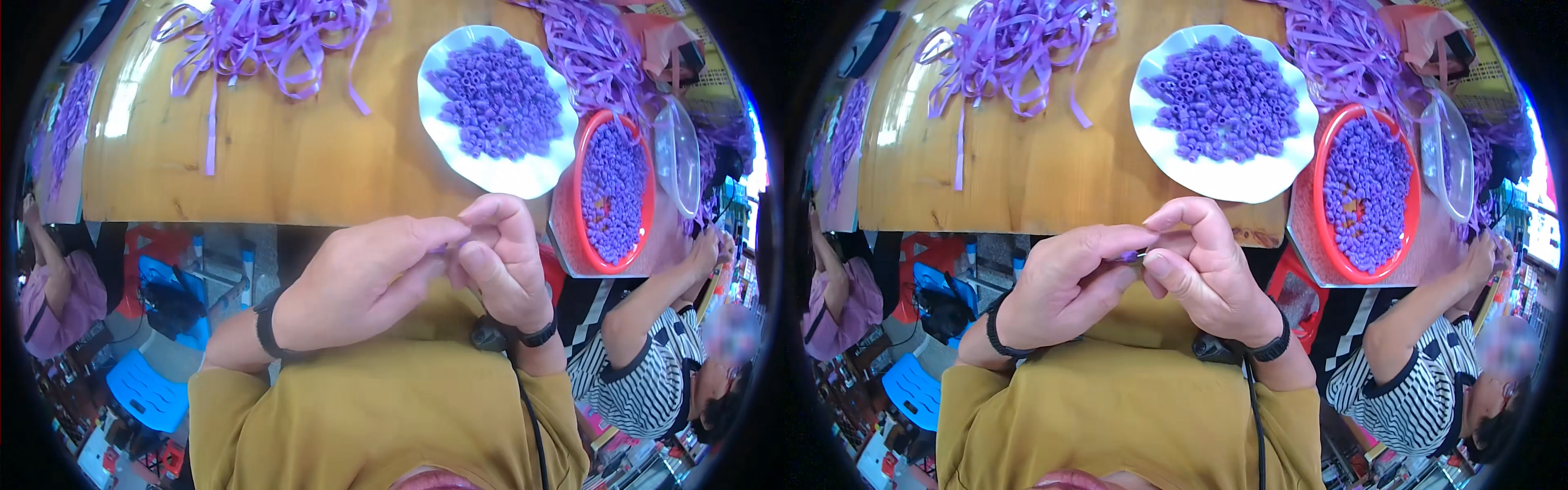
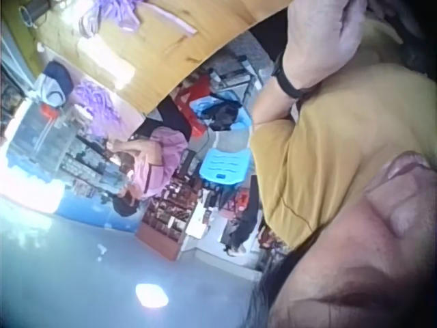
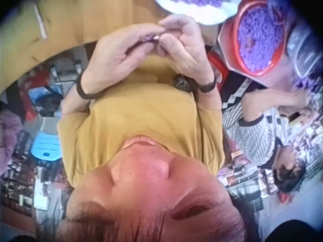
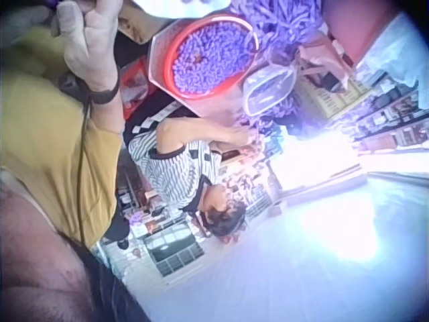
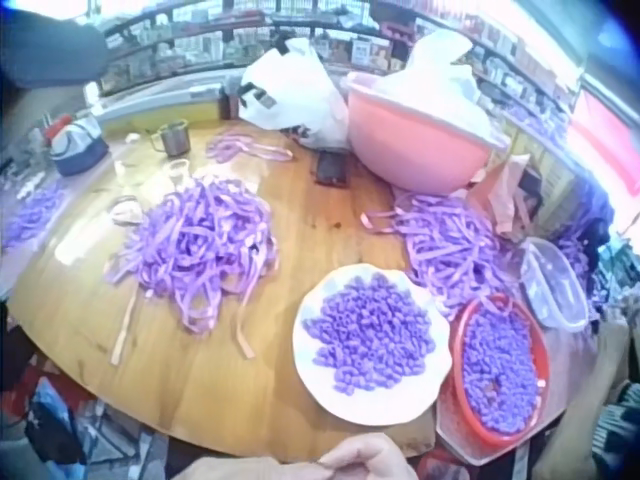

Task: Assembling small purple ribbon bows by tying ribbons and adding decorative beads.

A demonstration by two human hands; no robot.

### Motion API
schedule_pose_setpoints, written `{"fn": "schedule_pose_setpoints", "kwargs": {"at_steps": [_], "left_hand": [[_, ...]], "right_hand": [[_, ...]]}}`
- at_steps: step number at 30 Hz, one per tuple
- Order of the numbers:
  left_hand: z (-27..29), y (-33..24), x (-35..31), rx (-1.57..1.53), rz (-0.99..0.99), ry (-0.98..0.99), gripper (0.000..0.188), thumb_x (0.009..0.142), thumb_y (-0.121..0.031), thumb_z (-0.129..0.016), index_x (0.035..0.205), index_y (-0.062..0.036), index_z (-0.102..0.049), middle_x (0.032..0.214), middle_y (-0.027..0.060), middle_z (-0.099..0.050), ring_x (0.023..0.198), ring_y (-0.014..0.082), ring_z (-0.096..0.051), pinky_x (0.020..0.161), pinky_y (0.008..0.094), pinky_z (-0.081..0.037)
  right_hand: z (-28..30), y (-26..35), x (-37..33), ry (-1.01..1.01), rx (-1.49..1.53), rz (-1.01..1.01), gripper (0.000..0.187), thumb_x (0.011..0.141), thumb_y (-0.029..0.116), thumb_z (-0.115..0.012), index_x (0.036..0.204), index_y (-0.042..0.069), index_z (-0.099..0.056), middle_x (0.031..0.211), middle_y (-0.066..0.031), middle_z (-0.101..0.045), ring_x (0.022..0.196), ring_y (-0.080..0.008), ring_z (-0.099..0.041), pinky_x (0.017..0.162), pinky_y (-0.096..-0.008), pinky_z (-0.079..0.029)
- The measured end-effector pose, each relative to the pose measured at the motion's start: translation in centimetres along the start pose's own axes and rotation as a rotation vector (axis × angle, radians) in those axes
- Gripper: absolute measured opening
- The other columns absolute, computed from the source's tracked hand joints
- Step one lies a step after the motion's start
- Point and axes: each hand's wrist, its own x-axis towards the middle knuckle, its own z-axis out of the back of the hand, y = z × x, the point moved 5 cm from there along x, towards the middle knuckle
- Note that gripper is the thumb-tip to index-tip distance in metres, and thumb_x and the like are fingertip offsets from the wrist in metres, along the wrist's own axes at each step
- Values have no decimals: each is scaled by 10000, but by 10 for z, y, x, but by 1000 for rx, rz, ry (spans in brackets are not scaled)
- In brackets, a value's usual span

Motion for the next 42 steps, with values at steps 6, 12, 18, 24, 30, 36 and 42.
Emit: {"fn": "schedule_pose_setpoints", "kwargs": {"at_steps": [6, 12, 18, 24, 30, 36, 42], "left_hand": [[11, 1, -4, -45, -21, 23, 301, 819, 49, -547, 1114, -11, -557, 901, 117, -641, 791, 215, -642, 698, 288, -494], [29, 11, -14, -73, -12, 7, 270, 823, 42, -553, 1086, -13, -573, 904, 103, -636, 781, 179, -631, 675, 266, -489], [49, 24, -32, -176, 119, -85, 218, 843, 38, -528, 1048, -3, -588, 857, 47, -597, 691, 90, -559, 618, 215, -451], [64, 35, -57, -247, 211, -201, 223, 839, 52, -501, 1038, 2, -590, 833, 19, -556, 660, 61, -507, 612, 194, -423], [76, 39, -75, -243, 227, -236, 226, 837, 59, -495, 1035, 9, -589, 821, 21, -549, 659, 61, -506, 608, 194, -420], [86, 41, -80, -263, 204, -244, 222, 846, 46, -505, 1047, 7, -592, 834, 14, -547, 664, 58, -503, 608, 187, -419], [91, 37, -75, -280, 177, -256, 212, 854, 25, -512, 1051, 16, -589, 843, 11, -539, 675, 56, -504, 616, 182, -419]], "right_hand": [[-9, -5, 11, 50, 66, -203, 369, 915, 189, -506, 1196, 28, -331, 791, -25, -519, 597, -70, -455, 510, -186, -306], [-31, -9, 25, 122, 33, -173, 368, 921, 187, -502, 1216, 23, -356, 869, -8, -525, 722, -80, -481, 583, -231, -370], [-40, 34, 62, 104, -1073, 92, 220, 842, 20, -525, 1061, 1, -522, 878, -73, -561, 776, -208, -557, 671, -320, -438], [-69, 33, 122, 321, -1842, 530, 298, 716, 38, -496, 1004, 20, -567, 1005, -101, -566, 959, -273, -522, 825, -362, -419], [-57, 9, 156, 389, -1993, 748, 191, 705, 45, -512, 890, 34, -557, 975, -102, -574, 1093, -264, -497, 994, -361, -342], [-45, 6, 157, 465, -1858, 657, 90, 698, 39, -523, 788, 36, -518, 815, -115, -552, 911, -280, -549, 963, -383, -371], [-58, 15, 137, 420, -1539, 405, 82, 809, 72, -546, 858, 11, -520, 785, -122, -532, 798, -254, -540, 774, -344, -430]]}}
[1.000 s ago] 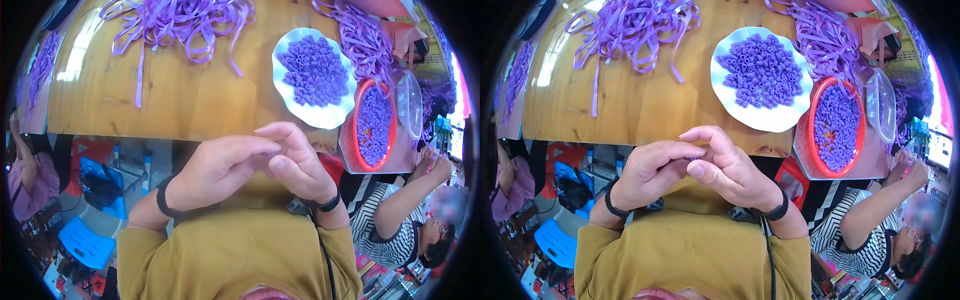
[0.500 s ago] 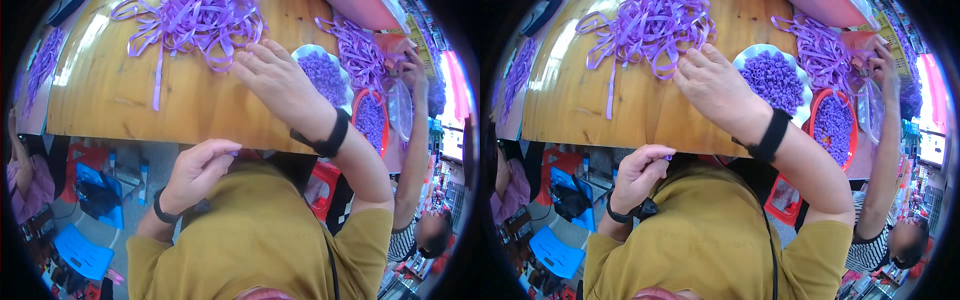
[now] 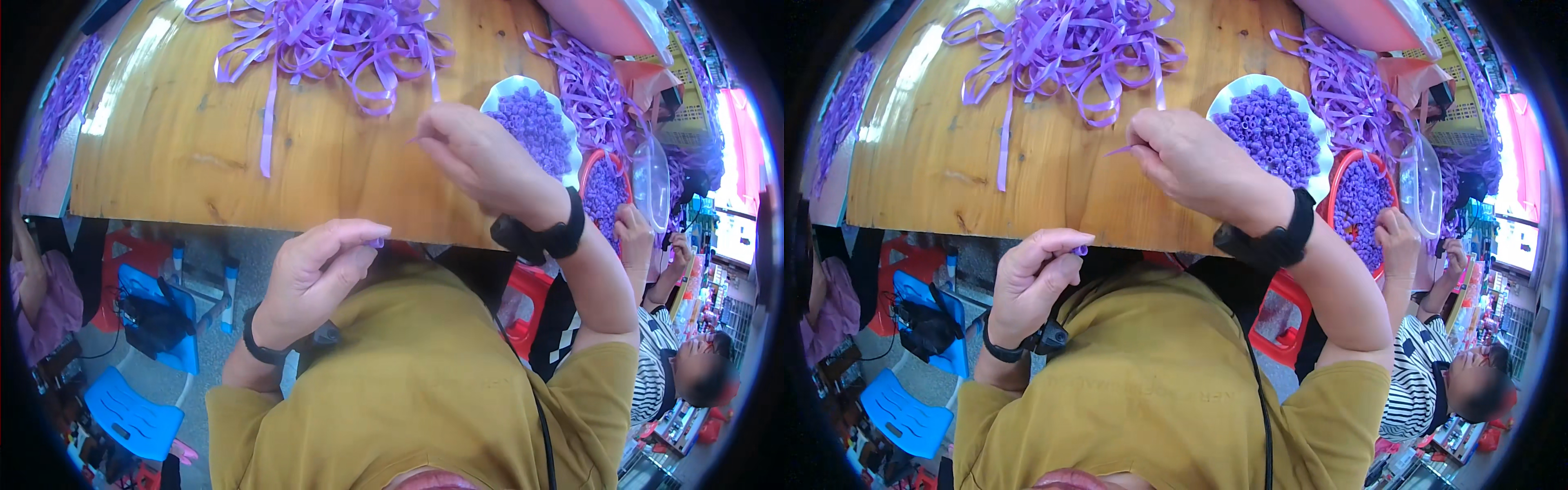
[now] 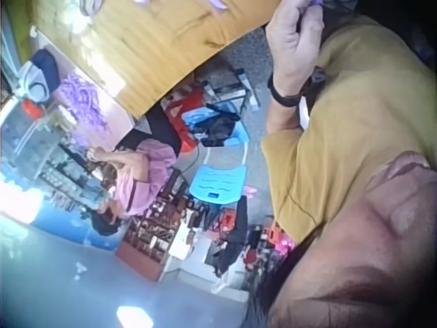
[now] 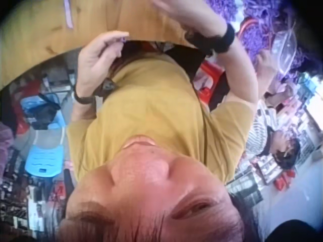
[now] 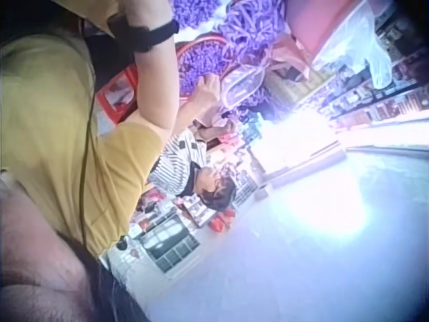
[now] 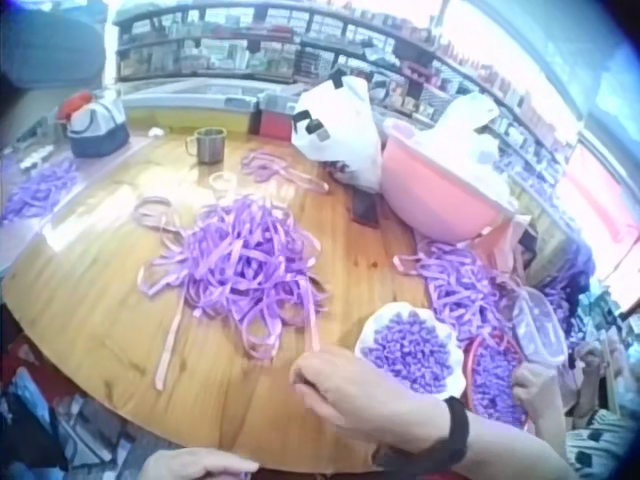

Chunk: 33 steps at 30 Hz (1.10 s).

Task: Assembling small purple ribbon bows by tying ribbons and adding decorative beads.

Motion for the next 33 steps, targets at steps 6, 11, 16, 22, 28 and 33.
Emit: {"fn": "schedule_pose_setpoints", "kwargs": {"at_steps": [6, 11, 16, 22, 28, 33], "left_hand": [[0, -16, 12, 27, -37, -31, 189, 856, 3, -528, 1033, 4, -594, 859, 38, -561, 731, 84, -525, 665, 203, -420], [-5, -28, 27, 234, -200, -23, 168, 826, 26, -563, 984, -8, -606, 852, 77, -565, 753, 172, -541, 675, 248, -423], [-14, -27, 28, 233, -163, -18, 144, 817, 23, -576, 955, -2, -608, 835, 81, -552, 748, 180, -535, 671, 254, -421], [-19, -19, 25, 48, -25, -56, 159, 845, 12, -557, 1002, -1, -579, 847, 32, -539, 748, 82, -496, 660, 202, -394], [-26, -18, 23, -25, 27, -31, 209, 860, 5, -543, 1068, 0, -538, 858, -2, -525, 738, 37, -464, 653, 168, -378], [-27, -18, 25, -175, 126, -16, 285, 874, -15, -527, 1158, 6, -514, 867, -9, -530, 730, 25, -468, 645, 156, -380]], "right_hand": [[3, 12, -20, 8, 677, -362, 96, 889, 111, -529, 903, 15, -523, 771, -3, -483, 714, -76, -429, 651, -228, -384], [6, 22, -33, -27, 827, -484, 93, 879, 115, -566, 890, 29, -535, 751, 68, -456, 678, -16, -391, 582, -170, -339], [4, 22, -42, -89, 906, -505, 101, 876, 120, -579, 885, 21, -558, 752, 68, -472, 662, -6, -393, 571, -164, -335], [0, 22, -49, -93, 944, -487, 118, 880, 122, -576, 905, 7, -592, 775, 44, -532, 691, -18, -454, 596, -176, -382], [4, 24, -49, -88, 910, -451, 123, 881, 118, -574, 903, 0, -600, 788, 20, -567, 718, -31, -492, 625, -190, -412], [3, 23, -52, -117, 916, -445, 121, 879, 123, -578, 905, 7, -602, 759, 34, -551, 695, -25, -474, 607, -188, -400]]}}
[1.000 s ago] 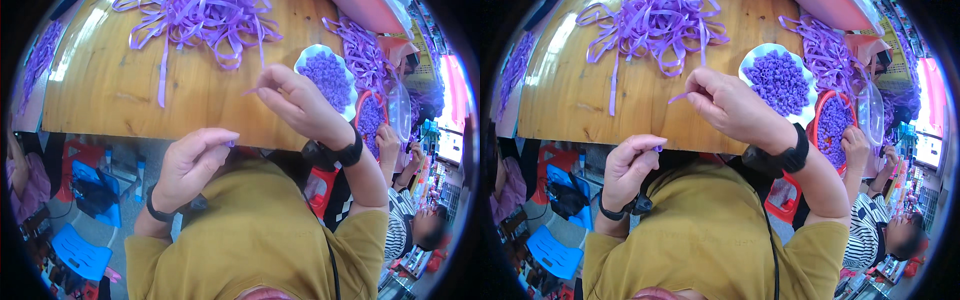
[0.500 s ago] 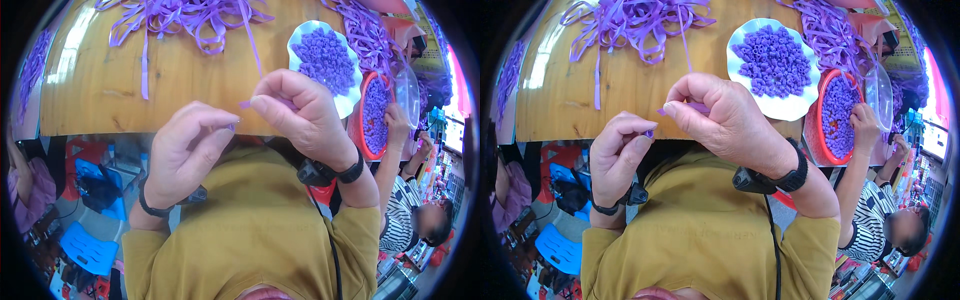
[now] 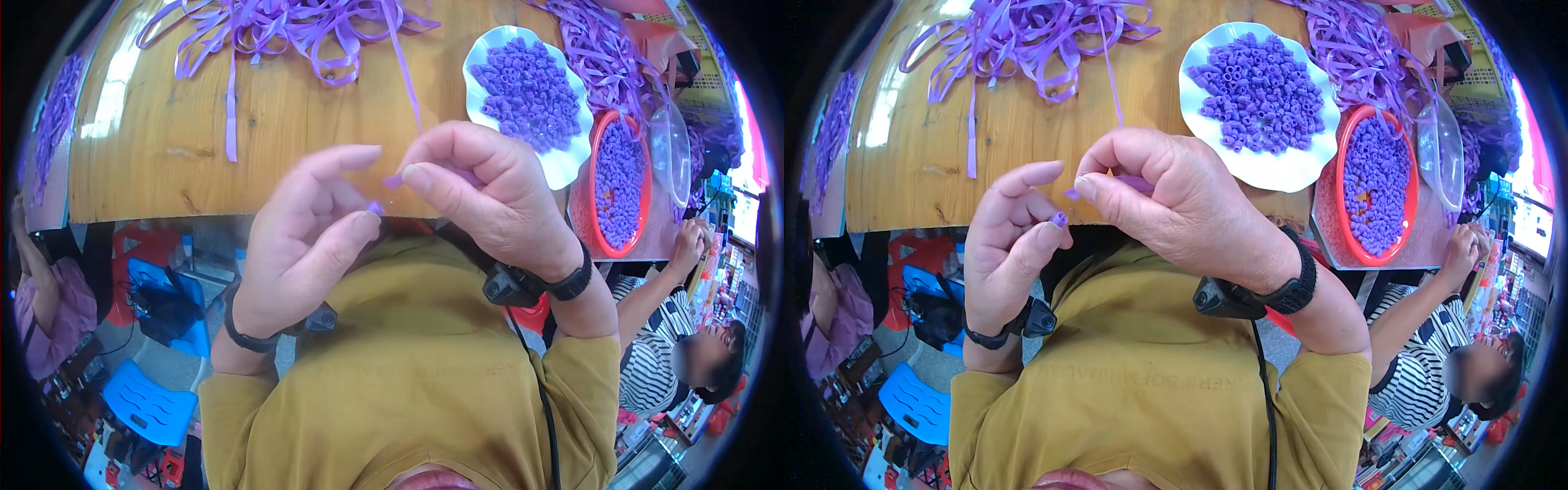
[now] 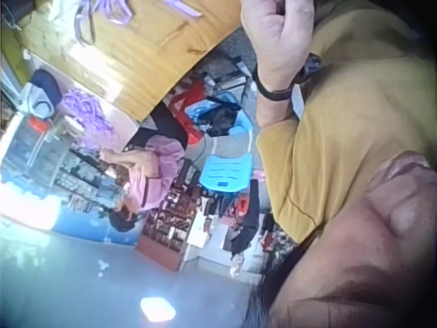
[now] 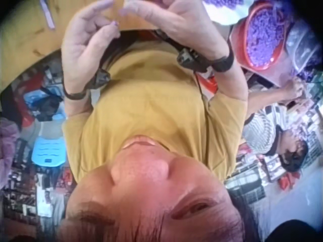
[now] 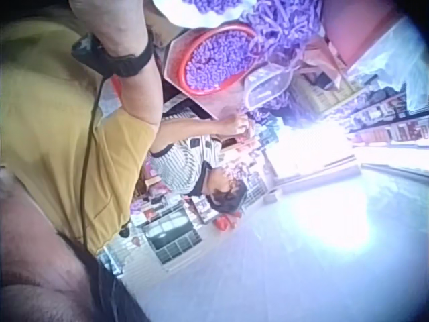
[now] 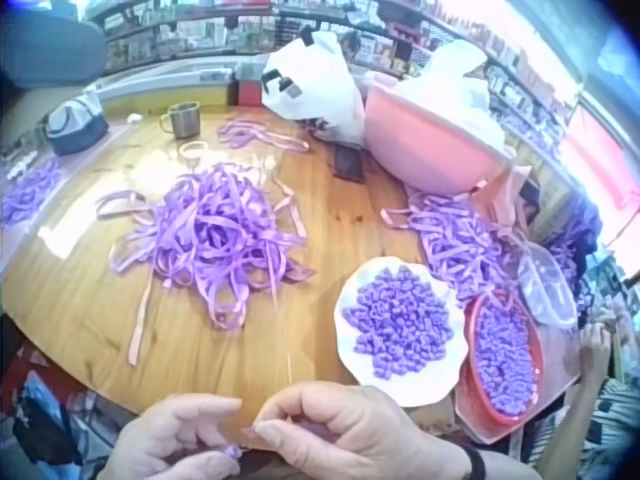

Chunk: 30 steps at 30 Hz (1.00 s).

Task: Assembling small purple ribbon bows by tying ribbons and adding decorative beads.

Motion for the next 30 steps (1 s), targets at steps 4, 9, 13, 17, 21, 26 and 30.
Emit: {"fn": "schedule_pose_setpoints", "kwargs": {"at_steps": [4, 9, 13, 17, 21, 26, 30], "left_hand": [[1, 0, 1, 121, 0, 105, 305, 882, -18, -508, 1186, 3, -511, 894, -2, -541, 744, 25, -482, 656, 159, -389], [3, -2, 1, 104, 26, 96, 298, 882, 4, -484, 1177, 5, -524, 957, 1, -543, 764, 27, -482, 682, 173, -405], [1, -3, 1, 69, 63, 49, 284, 886, 4, -478, 1166, 8, -527, 957, -3, -547, 776, 27, -483, 684, 172, -406], [1, 0, 0, 7, 89, 51, 262, 888, 12, -472, 1142, 8, -537, 943, -1, -552, 792, 30, -492, 700, 174, -412], [5, 2, 1, 109, 31, 48, 247, 886, 19, -471, 1118, 0, -555, 933, 4, -552, 797, 37, -500, 710, 177, -416], [4, 1, 2, 97, 29, 54, 242, 884, 26, -467, 1104, -3, -564, 919, 3, -547, 800, 39, -501, 711, 174, -414], [4, 2, 2, 92, 34, 51, 244, 884, 29, -468, 1106, -2, -562, 904, 1, -542, 794, 43, -499, 709, 177, -413]], "right_hand": [[0, 0, -1, 24, 23, -18, 107, 878, 114, -575, 903, 12, -601, 741, 52, -528, 669, -13, -448, 574, -177, -377], [-2, -3, -2, 43, 64, -72, 95, 876, 102, -571, 902, 14, -598, 735, 64, -525, 649, -3, -439, 548, -168, -366], [-2, -2, -1, 7, 0, 12, 89, 876, 96, -570, 906, 16, -597, 720, 62, -526, 632, 0, -441, 539, -162, -362], [-5, -1, -1, -36, 68, 43, 129, 871, 138, -588, 860, 10, -582, 623, 37, -479, 574, -20, -410, 486, -191, -352], [-5, -3, -2, -41, 61, 54, 126, 870, 135, -589, 864, 9, -582, 624, 34, -482, 570, -19, -409, 483, -189, -349], [-4, -4, -2, -39, 33, 60, 129, 870, 136, -592, 872, 8, -582, 629, 30, -494, 569, -21, -412, 483, -193, -353], [-4, -2, -2, -12, 50, 48, 81, 875, 92, -574, 903, 20, -601, 720, 47, -536, 617, -6, -463, 529, -169, -376]]}}
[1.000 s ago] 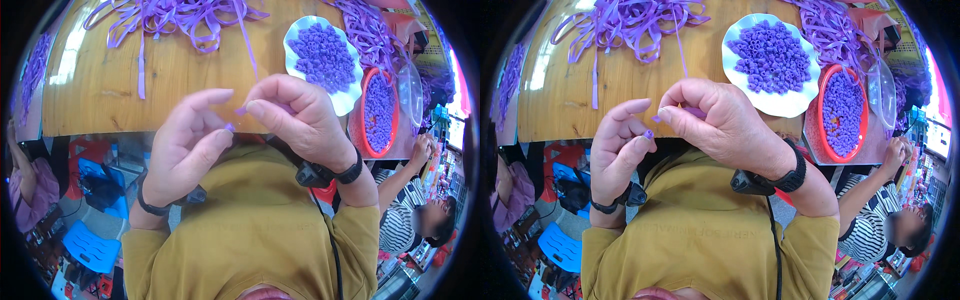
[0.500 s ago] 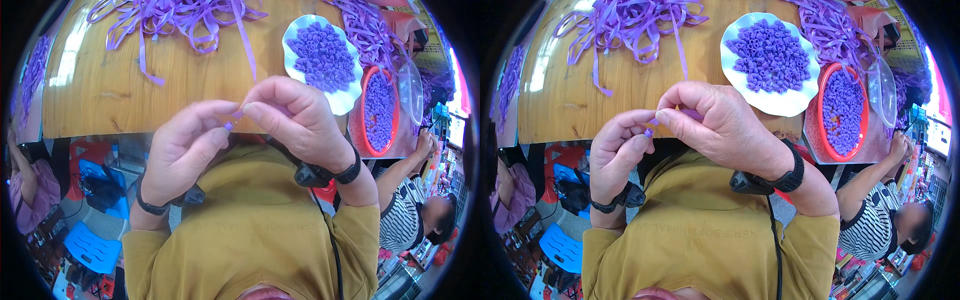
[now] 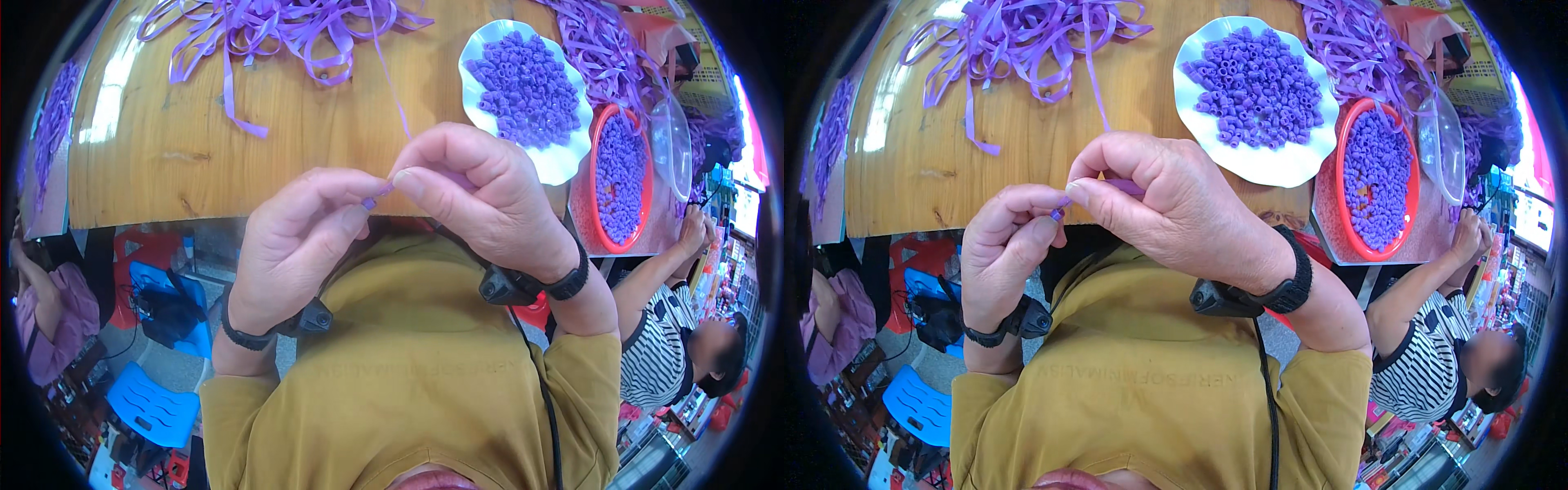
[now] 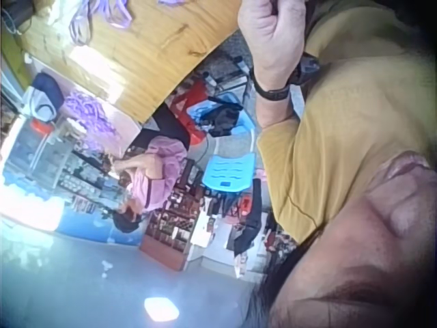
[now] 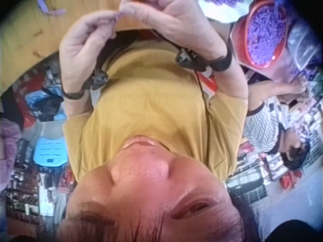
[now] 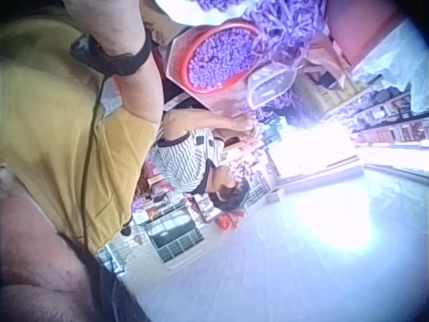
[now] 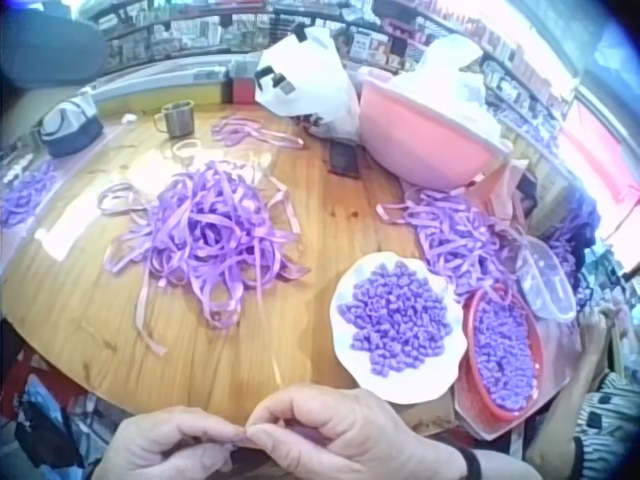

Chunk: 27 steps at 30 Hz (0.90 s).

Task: Assembling small purple ribbon bows by tying ribbons and adding decorative beads.

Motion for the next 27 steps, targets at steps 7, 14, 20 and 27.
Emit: {"fn": "schedule_pose_setpoints", "kwargs": {"at_steps": [7, 14, 20, 27], "left_hand": [[1, 0, 0, 27, -34, -16, 230, 880, 39, -467, 1075, -5, -582, 917, 8, -548, 781, 51, -497, 693, 179, -407], [0, 3, 1, 112, -115, -105, 204, 874, 46, -488, 1042, 1, -594, 907, 27, -551, 768, 60, -497, 682, 187, -410], [-1, 6, 0, 108, -114, -107, 198, 878, 43, -492, 1050, -5, -580, 888, 17, -541, 763, 60, -491, 683, 185, -405], [-5, 7, -1, -199, 30, -138, 166, 867, 29, -527, 1029, 12, -496, 919, 28, -555, 807, 59, -517, 711, 190, -429]], "right_hand": [[-2, -3, -2, 4, -7, -18, 79, 872, 94, -582, 899, 22, -596, 713, 46, -538, 610, -4, -464, 521, -170, -376], [-9, 8, -5, -83, -515, 505, 127, 761, 11, -641, 876, 32, -595, 719, -55, -592, 590, -174, -566, 508, -272, -422], [-17, 14, -14, -102, -684, 618, 206, 670, -20, -672, 856, 32, -597, 696, -62, -599, 586, -229, -570, 505, -329, -408], [-14, 6, -15, -134, -588, 608, 212, 673, -21, -676, 866, 37, -609, 702, -58, -604, 555, -231, -550, 498, -321, -396]]}}
